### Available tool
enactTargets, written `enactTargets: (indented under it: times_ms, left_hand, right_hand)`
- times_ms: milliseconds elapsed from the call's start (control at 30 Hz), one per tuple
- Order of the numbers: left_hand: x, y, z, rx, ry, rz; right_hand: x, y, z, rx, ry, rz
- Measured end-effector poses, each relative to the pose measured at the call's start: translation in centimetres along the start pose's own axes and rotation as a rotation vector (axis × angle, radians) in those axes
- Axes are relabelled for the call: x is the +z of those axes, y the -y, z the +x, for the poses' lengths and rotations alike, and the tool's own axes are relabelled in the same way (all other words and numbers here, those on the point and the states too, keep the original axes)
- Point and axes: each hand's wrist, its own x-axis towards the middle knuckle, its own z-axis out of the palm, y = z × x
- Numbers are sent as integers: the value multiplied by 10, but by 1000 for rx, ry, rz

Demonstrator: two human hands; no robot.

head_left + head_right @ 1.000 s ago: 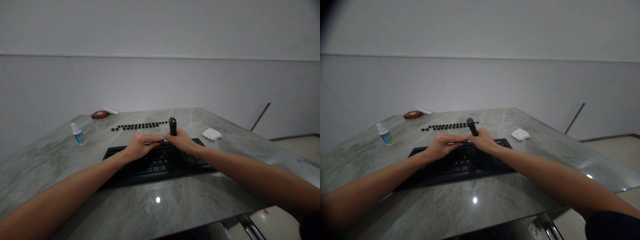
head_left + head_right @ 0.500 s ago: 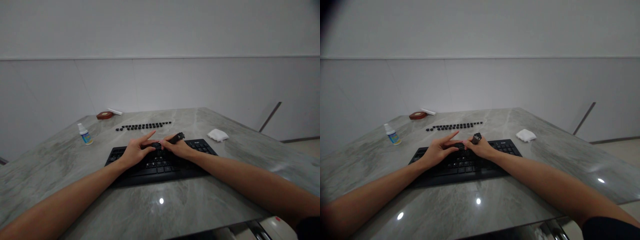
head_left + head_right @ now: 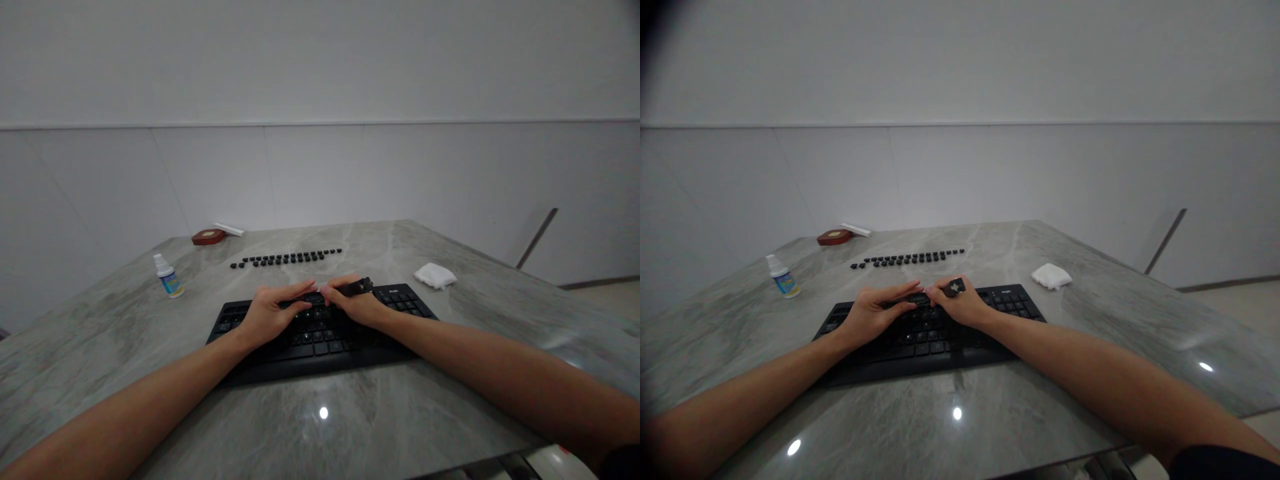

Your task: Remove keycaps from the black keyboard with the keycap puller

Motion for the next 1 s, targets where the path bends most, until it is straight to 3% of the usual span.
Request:
enactTargets:
  times_ms: [567,1000]
  left_hand:
    - [1,-3,-1,148,-9,143]
    - [-1,-6,1,31,11,210]
  right_hand:
    - [2,0,-4,7,-58,-51]
    - [2,-1,-4,-40,-44,-74]
